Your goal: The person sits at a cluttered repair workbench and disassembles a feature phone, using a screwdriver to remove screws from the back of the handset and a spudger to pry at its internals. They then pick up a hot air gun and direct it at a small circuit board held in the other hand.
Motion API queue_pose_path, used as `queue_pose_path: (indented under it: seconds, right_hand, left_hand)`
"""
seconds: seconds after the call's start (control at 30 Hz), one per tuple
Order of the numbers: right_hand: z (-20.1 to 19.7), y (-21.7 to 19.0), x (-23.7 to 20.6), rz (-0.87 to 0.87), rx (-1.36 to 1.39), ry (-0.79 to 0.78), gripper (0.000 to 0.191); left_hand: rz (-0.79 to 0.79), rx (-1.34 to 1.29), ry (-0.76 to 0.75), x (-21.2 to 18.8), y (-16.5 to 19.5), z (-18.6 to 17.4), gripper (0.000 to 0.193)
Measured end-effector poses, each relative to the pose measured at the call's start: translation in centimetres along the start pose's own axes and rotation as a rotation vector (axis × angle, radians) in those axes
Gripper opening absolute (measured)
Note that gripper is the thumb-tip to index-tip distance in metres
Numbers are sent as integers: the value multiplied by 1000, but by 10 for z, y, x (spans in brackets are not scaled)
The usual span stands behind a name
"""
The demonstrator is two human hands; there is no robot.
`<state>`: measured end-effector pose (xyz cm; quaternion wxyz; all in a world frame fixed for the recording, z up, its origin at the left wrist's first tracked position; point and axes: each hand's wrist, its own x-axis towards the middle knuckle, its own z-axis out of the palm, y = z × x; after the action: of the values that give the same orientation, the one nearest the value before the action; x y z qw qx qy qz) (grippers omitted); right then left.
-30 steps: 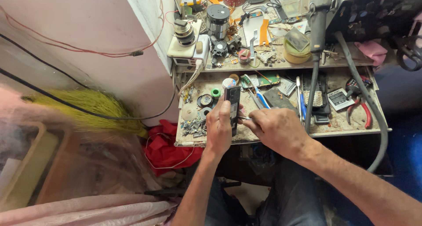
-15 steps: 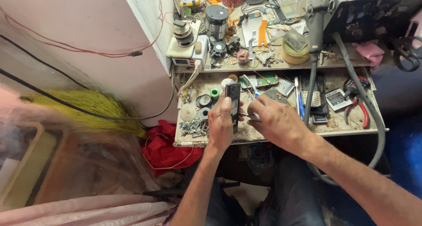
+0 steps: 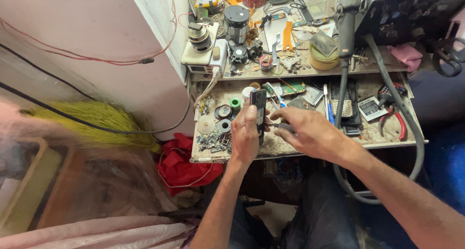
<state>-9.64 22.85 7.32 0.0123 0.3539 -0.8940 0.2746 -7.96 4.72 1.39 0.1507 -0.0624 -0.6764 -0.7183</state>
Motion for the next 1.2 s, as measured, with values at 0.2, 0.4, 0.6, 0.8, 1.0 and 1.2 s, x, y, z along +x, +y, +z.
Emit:
queue_pose_path:
  seconds: [0.2, 0.4, 0.6, 0.8, 1.0, 1.2]
  right_hand:
    - [-3, -3, 3, 232, 75, -50, 37]
    - [-5, 1, 6, 160, 117, -20, 45]
    - [-5, 3, 7, 231, 157, -88, 41]
    - [-7, -1, 10, 412, 146, -135, 32]
    - [-12, -3, 8, 156, 132, 0, 34]
    - [-20, 1, 6, 300, 7, -82, 34]
  left_hand:
    - [-24, -26, -15, 0, -2, 0, 56]
    - [-41, -31, -11, 1, -6, -1, 55]
    - [-48, -35, -10, 2, -4, -3, 55]
    - [-46, -49, -20, 0, -2, -2, 56]
    - [-64, -53, 2, 1, -4, -3, 55]
    - [-61, -84, 50, -2, -1, -6, 53]
